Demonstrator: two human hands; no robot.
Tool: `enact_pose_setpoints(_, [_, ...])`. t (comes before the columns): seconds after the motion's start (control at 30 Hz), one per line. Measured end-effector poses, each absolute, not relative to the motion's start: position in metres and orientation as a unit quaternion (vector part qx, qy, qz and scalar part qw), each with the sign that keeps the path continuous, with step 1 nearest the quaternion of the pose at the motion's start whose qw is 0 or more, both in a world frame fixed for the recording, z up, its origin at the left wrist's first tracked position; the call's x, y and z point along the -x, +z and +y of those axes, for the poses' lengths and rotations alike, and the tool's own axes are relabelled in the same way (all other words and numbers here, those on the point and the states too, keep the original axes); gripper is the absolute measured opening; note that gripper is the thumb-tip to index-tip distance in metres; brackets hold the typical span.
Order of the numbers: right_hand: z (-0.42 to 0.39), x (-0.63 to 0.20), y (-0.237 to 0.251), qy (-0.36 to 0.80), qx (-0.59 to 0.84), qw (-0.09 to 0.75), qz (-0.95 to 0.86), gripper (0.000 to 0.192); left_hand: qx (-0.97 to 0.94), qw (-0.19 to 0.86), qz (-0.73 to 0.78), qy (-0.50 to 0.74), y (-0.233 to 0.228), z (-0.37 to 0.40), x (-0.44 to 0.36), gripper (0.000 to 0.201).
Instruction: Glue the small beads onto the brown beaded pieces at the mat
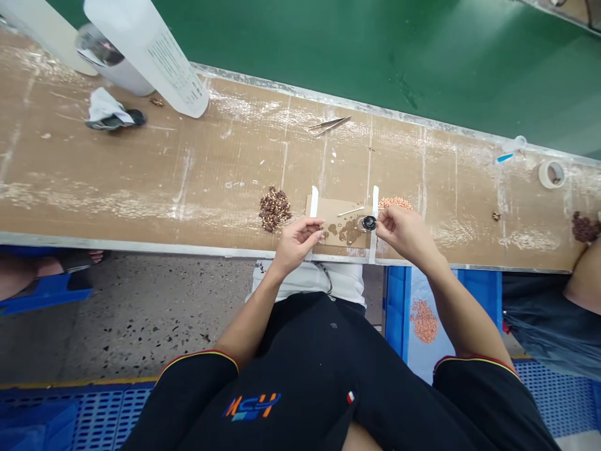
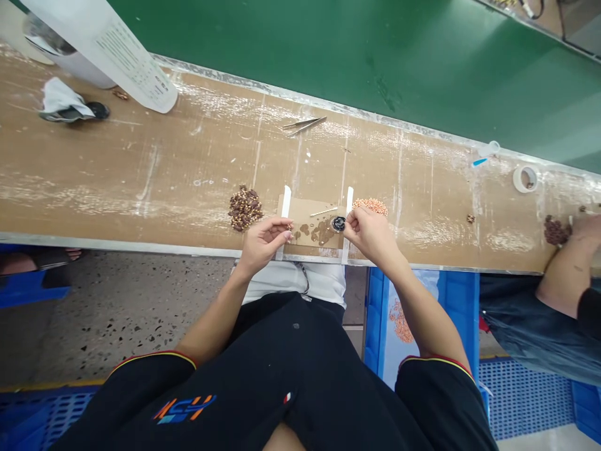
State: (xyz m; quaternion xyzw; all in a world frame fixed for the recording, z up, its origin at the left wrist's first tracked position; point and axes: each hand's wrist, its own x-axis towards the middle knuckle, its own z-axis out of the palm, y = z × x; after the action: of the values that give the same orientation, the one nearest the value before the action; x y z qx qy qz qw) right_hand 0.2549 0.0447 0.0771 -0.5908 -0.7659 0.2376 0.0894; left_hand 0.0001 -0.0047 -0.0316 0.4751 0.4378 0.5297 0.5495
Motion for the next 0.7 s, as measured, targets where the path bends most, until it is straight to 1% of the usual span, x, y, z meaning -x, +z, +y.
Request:
enact_pose_setpoints(0.13, [0.046,-0.256,0.072,0.205,0.591,0.061,-0.778,0.014,-0.477,0.548,0.433,0.534,-0.032,-0.005,-0.001,0.031])
enact_pose_setpoints(0.3, [0.045,-0.258,0.068,0.190,0.590,0.044,-0.783,0.012,-0.478,0.552,0.418,0.540,-0.031,-0.005,0.000,0.027])
enact_pose_setpoints(0.53, [0.044,-0.258,0.065,0.158,0.597,0.021,-0.787,0.014,-0.482,0.546,0.428,0.536,-0.031,-0.006,-0.001,0.032])
enact_pose_setpoints(0.7, [0.047,-0.257,0.067,0.147,0.603,0.003,-0.784,0.013,-0.491,0.539,0.423,0.538,-0.031,-0.005,-0.001,0.029])
